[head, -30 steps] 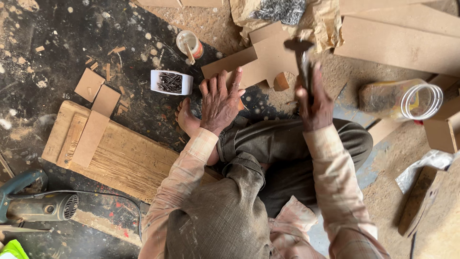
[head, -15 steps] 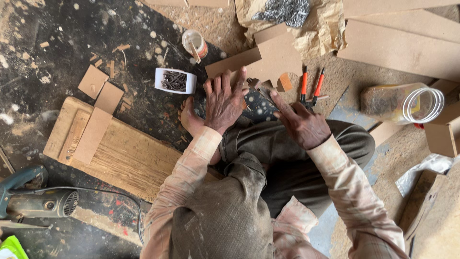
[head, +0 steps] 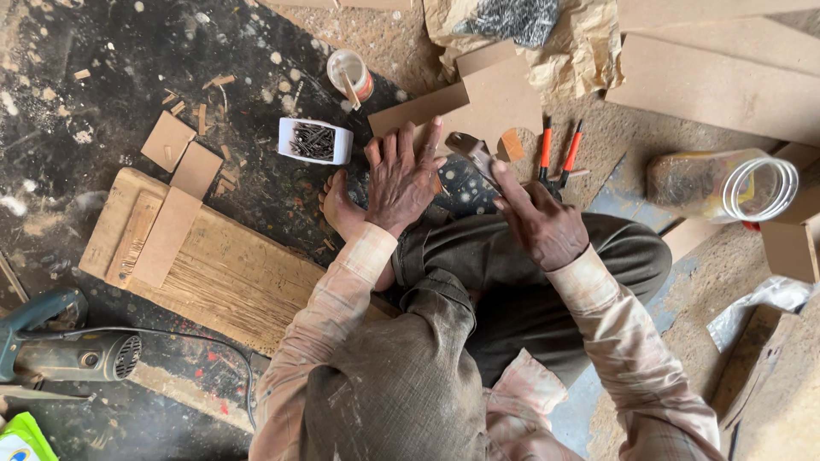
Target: The person sits on the floor and assembles a wooden piece by hammering nails into a shaped board. They use a hammer and pliers to drive and adjust nails, occasionally repositioning the board and small wooden supports.
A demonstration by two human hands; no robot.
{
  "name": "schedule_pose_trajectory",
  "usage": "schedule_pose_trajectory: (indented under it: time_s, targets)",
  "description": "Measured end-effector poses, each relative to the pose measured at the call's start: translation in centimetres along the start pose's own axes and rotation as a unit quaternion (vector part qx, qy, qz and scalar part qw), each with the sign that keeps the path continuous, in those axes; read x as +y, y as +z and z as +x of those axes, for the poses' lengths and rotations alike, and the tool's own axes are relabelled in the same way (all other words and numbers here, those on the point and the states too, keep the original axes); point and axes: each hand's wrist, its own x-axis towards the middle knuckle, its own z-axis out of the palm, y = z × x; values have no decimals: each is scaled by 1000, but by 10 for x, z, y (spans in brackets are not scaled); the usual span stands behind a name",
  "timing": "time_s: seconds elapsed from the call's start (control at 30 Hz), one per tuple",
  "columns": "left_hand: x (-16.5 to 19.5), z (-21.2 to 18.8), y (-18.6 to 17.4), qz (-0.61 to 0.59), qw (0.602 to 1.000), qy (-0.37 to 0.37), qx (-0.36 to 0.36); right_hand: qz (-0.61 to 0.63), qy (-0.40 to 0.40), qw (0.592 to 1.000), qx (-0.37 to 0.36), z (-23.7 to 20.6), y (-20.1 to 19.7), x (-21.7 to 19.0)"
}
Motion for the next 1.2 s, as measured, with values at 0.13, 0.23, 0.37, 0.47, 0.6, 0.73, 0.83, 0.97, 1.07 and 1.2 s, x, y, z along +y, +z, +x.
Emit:
schedule_pose_trajectory:
  time_s: [0.13,0.23,0.37,0.47,0.6,0.73,0.83,0.97,1.07,1.2]
  targets:
    - [1,1,1,10,1000,-3,8,-60,-7,998,-19,1,2,2]
    - [1,0,0,7,1000,-1,-7,-31,-1,999,31,-2,4,1]
    - [0,-2,1,-4,1000,4,1,-38,-7,999,-9,-6,8,1]
    - [-1,1,3,4,1000,3,7,-47,-9,999,-9,-3,11,6]
    - [-1,0,4,22,1000,9,12,-16,-9,999,31,-4,12,6]
    - [-1,-2,4,8,1000,7,10,-63,-9,998,-26,-5,11,5]
    - [-2,-2,4,17,1000,9,8,-28,3,999,42,-7,14,5]
    - [-2,-2,5,14,1000,11,12,-24,-11,1000,5,-9,21,7]
    - [-2,0,6,14,1000,8,10,-36,-3,999,-16,-9,25,10]
    - [-3,-2,7,26,1000,11,8,-7,7,1000,-2,-10,29,11]
